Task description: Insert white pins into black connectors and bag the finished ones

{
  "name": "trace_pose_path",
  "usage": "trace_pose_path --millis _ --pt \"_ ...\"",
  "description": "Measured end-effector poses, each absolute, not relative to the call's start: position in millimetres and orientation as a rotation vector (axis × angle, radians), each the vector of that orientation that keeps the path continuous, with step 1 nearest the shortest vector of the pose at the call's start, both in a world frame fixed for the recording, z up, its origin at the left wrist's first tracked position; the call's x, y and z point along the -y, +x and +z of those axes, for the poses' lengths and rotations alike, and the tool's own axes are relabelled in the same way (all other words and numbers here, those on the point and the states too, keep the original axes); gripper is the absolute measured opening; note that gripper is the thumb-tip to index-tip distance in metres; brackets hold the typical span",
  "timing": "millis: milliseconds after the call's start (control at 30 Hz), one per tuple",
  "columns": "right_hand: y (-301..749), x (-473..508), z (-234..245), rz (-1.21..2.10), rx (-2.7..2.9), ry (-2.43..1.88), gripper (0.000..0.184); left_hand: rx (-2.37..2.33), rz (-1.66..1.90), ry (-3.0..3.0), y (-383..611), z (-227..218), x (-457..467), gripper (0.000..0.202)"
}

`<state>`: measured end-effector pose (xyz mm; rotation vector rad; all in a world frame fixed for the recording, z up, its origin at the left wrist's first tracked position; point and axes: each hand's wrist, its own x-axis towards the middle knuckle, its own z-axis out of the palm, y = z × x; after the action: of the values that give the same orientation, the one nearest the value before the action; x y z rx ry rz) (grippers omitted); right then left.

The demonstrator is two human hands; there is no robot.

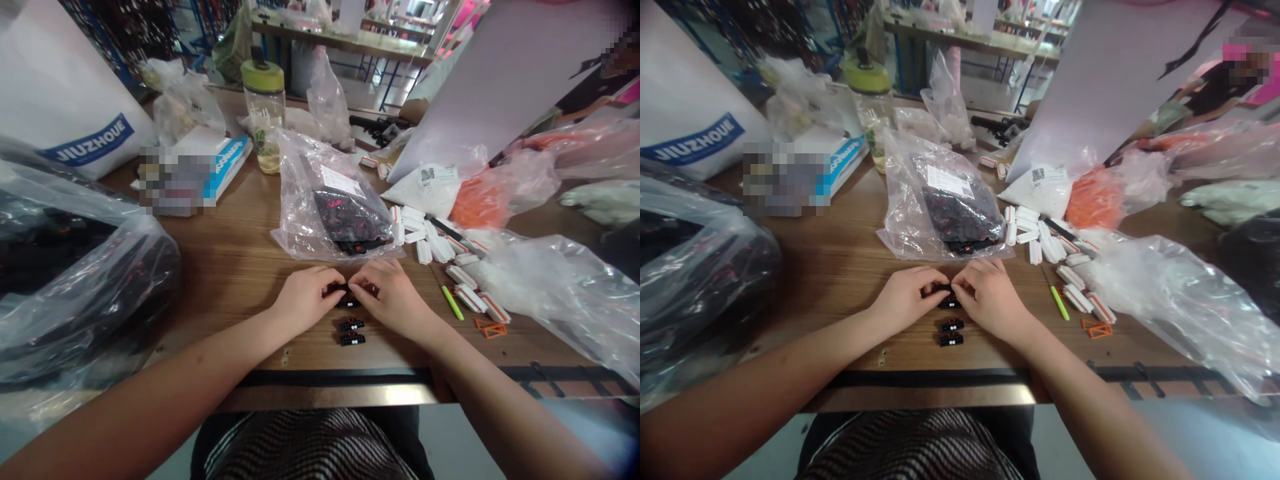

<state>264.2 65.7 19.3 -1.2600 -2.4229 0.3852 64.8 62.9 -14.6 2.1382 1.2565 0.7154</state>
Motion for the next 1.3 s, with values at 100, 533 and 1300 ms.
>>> trace_pose_path --millis 100,533,1300 --pt "264 -65 19 0.401 2.416 -1.255 0.015 -1.257 0.725 2.118 65 -14 -63 0.008" --pt "263 -66 19 0.318 2.464 -1.234 0.015 -1.252 0.72 2.105 65 -14 -63 0.007" --pt "265 -60 28 0.179 2.624 -1.162 0.019 -1.259 0.728 2.064 65 -13 -64 0.009"
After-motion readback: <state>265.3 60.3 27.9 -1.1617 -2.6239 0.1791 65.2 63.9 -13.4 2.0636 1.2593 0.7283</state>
